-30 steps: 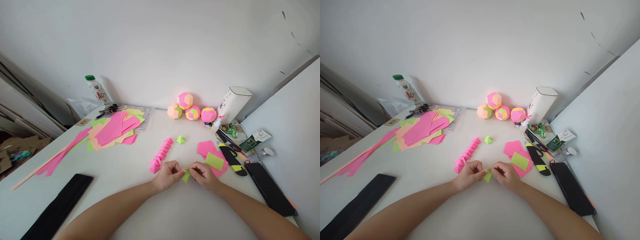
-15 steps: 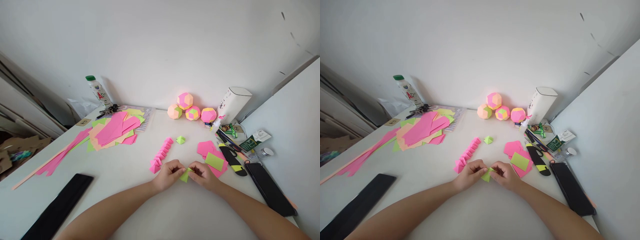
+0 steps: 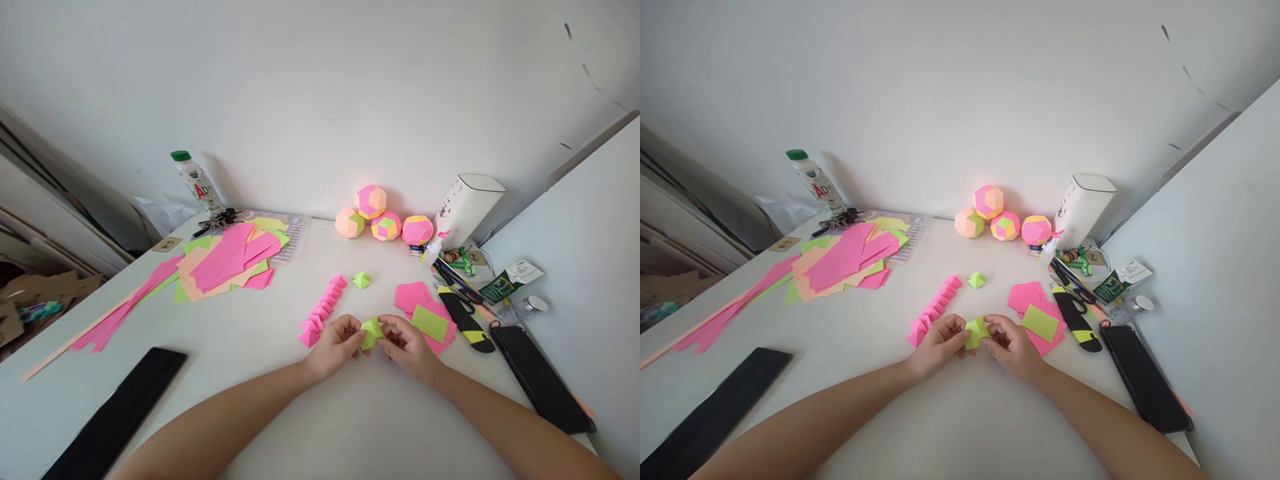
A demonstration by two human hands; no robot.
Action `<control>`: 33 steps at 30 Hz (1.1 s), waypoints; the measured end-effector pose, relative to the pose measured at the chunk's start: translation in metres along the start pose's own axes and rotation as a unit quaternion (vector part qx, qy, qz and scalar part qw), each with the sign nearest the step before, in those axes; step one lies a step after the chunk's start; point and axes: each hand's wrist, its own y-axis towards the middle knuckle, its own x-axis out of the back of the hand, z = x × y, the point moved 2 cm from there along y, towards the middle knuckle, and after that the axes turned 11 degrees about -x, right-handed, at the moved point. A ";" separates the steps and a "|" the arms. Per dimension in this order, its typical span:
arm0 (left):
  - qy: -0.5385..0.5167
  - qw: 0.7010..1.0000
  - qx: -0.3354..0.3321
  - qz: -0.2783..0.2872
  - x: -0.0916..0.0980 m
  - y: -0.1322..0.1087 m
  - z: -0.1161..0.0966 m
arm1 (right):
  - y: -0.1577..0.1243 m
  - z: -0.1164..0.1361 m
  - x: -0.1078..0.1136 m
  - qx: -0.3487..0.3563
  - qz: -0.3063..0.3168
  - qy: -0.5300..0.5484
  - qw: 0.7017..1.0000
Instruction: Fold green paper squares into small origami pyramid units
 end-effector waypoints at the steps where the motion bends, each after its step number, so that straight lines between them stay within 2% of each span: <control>1: 0.006 1.000 -0.003 0.004 0.000 0.000 0.000 | 0.000 -0.001 0.000 0.000 -0.001 0.003 1.000; 5: 0.028 0.999 -0.022 -0.001 0.001 0.000 0.001 | 0.000 0.001 0.000 -0.002 -0.009 0.014 1.000; 8: -0.007 1.000 -0.027 -0.010 0.000 0.001 0.002 | 0.000 0.003 0.001 -0.004 0.002 0.021 1.000; 14: -0.061 0.997 -0.039 0.035 -0.003 0.001 0.002 | 0.001 0.002 0.002 -0.017 -0.009 0.024 1.000; 20: -0.035 0.998 -0.010 0.055 -0.003 0.000 0.004 | 0.000 0.005 0.003 -0.027 -0.008 0.017 0.999; 33: -0.004 0.998 -0.012 0.056 -0.002 -0.001 0.009 | 0.000 0.008 0.002 -0.013 -0.013 -0.002 1.000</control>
